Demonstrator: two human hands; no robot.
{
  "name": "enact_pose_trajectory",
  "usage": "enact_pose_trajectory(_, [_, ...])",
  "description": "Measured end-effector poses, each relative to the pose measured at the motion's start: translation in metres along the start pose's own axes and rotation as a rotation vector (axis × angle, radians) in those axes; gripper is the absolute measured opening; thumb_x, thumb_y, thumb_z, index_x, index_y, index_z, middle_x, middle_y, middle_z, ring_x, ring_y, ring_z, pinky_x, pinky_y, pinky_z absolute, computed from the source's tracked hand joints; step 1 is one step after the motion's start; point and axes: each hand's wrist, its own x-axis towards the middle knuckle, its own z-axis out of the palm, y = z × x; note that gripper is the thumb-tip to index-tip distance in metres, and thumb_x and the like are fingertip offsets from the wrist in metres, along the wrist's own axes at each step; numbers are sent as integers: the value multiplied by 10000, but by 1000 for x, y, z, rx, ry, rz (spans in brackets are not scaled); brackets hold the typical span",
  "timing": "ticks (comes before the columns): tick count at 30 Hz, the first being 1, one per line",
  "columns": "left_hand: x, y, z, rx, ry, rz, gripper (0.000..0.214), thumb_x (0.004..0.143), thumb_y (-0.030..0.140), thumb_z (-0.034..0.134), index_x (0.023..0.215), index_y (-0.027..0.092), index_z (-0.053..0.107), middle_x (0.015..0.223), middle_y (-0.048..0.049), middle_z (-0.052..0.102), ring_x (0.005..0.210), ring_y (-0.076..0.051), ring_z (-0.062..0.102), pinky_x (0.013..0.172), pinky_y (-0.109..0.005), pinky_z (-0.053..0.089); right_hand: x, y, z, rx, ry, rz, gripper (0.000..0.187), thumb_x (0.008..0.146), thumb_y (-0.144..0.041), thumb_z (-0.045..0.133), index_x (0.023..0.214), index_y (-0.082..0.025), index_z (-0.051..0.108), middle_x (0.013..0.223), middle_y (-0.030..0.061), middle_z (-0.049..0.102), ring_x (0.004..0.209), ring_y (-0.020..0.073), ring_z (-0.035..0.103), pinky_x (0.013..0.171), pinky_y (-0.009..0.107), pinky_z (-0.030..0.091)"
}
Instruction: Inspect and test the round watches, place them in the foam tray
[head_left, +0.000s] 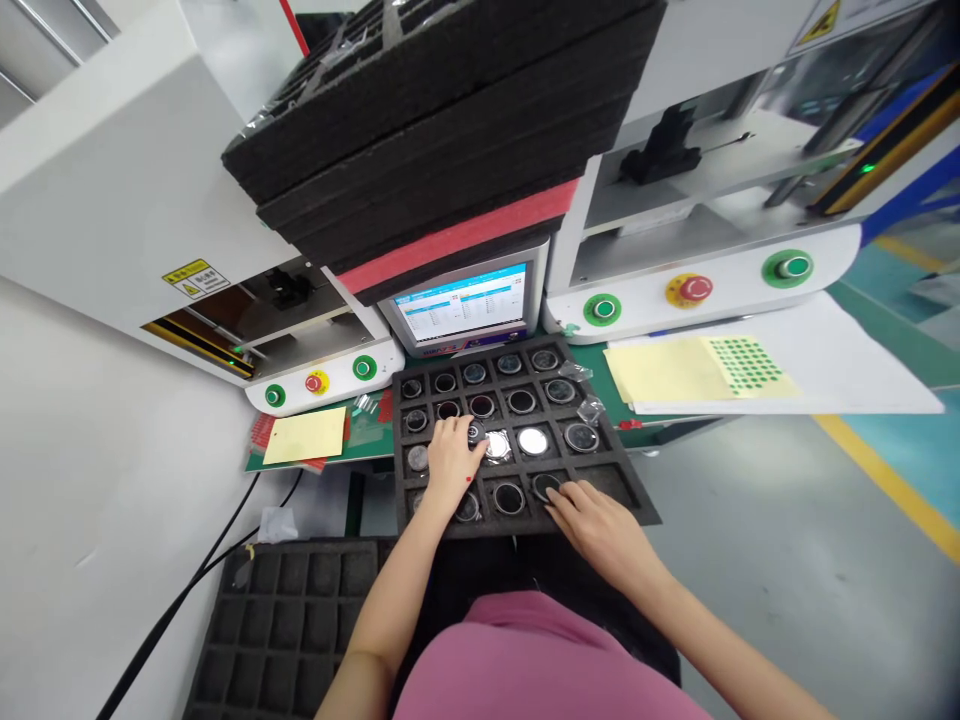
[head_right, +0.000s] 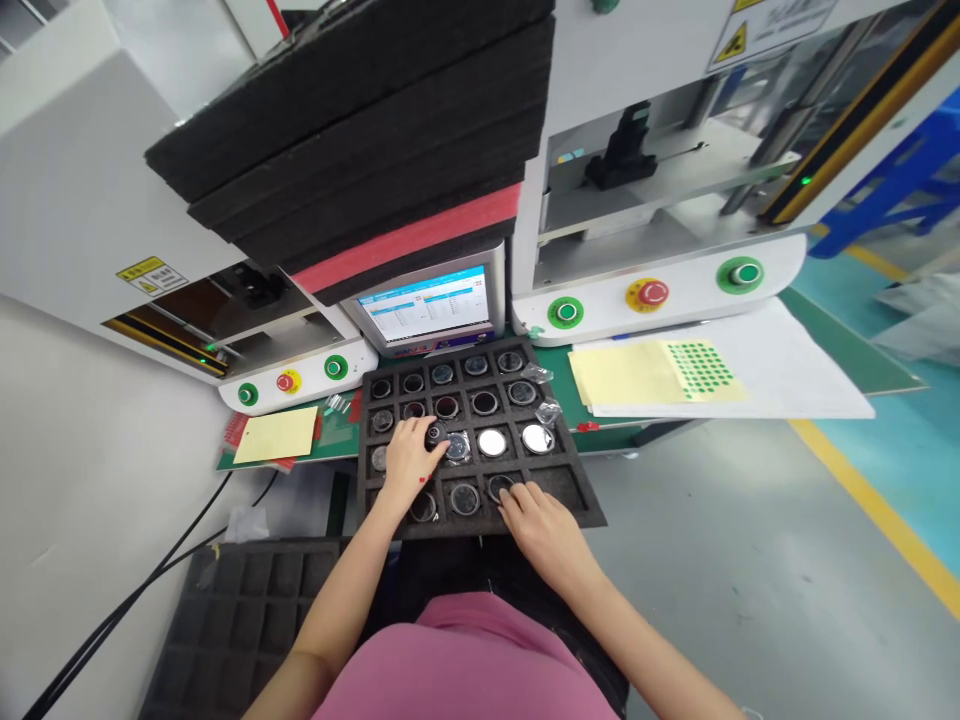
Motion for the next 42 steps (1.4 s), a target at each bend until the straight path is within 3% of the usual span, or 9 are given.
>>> enact_pose_trajectory(5, [8, -5, 2, -29, 28, -75, 474, 717, 167, 757, 1170, 137, 619, 1077, -134, 659, 1111, -316, 594, 1018, -471, 433, 3, 35, -19, 82, -35, 68, 336, 978, -357, 420, 872, -238, 715, 905, 70, 700, 821, 192, 660, 721, 302, 537])
enact_pose_trajectory(10, [13, -11, -6, -157, 71, -157, 291, 703, 150, 730, 981, 162, 646, 996, -92, 648, 1026, -264, 641, 956, -406, 476, 42, 99, -25, 42, 29, 487, 279, 968, -403, 516, 1009, -158, 643, 967, 75, 669, 882, 188, 642, 778, 352, 532])
enact_pose_trajectory(15, [7, -16, -19, -390, 40, -269, 188, 759, 224, 695, 864, 186, 544, 608, 54, 580, 526, -135, 595, 588, -277, 493, 83, 119, -14, 105, -2, 777, 278, 945, -419, 599, 988, -147, 636, 926, 34, 652, 808, 148, 632, 766, 338, 541])
enact_pose_trajectory(18, [0, -12, -27, -586, -30, -306, 301, 714, 358, 733, 841, 207, 506, 511, 78, 555, 396, -108, 515, 453, -218, 405, 92, 110, -15, 187, 26, 862, 253, 944, -400, 604, 928, -151, 641, 925, 33, 654, 832, 151, 632, 794, 345, 537])
enact_pose_trajectory(22, [-14, 5, -36, -871, -120, -310, 460, 703, 592, 667, 834, 173, 527, 720, -51, 702, 461, -87, 524, 462, -209, 408, 92, 89, -36, 375, 142, 902, 274, 929, -409, 619, 834, -153, 635, 857, 21, 655, 806, 146, 628, 795, 340, 529])
enact_pose_trajectory(28, [-39, 40, -37, -1137, -223, -302, 485, 707, 560, 715, 890, 124, 609, 823, -90, 716, 465, -49, 461, 463, -195, 371, 77, 16, -70, 843, 292, 806, 484, 664, -667, 694, 665, -184, 669, 606, 28, 641, 604, 179, 621, 610, 309, 527])
enact_pose_trajectory(33, [-50, 59, -31, -1247, -248, -296, 553, 673, 614, 732, 921, 134, 612, 716, -28, 640, 521, -108, 565, 513, -234, 455, 75, -41, -74, 1034, 312, 772, 373, 613, -560, 765, 626, -194, 697, 655, 60, 692, 582, 189, 642, 557, 293, 539])
enact_pose_trajectory(38, [-57, 62, -32, -1257, -225, -265, 735, 694, 801, 564, 941, 112, 628, 644, -16, 592, 505, -122, 552, 498, -253, 450, 82, -52, -74, 1063, 279, 712, 312, 626, -497, 773, 628, -192, 707, 662, 63, 694, 607, 194, 653, 589, 289, 553])
enact_pose_trajectory(42, [-61, 63, -40, -1196, -256, -246, 740, 614, 755, 693, 971, 109, 631, 666, -11, 620, 502, -107, 563, 512, -241, 464, 82, -50, -77, 1017, 233, 662, 278, 647, -457, 766, 634, -187, 703, 623, 51, 658, 537, 156, 576, 515, 262, 493])
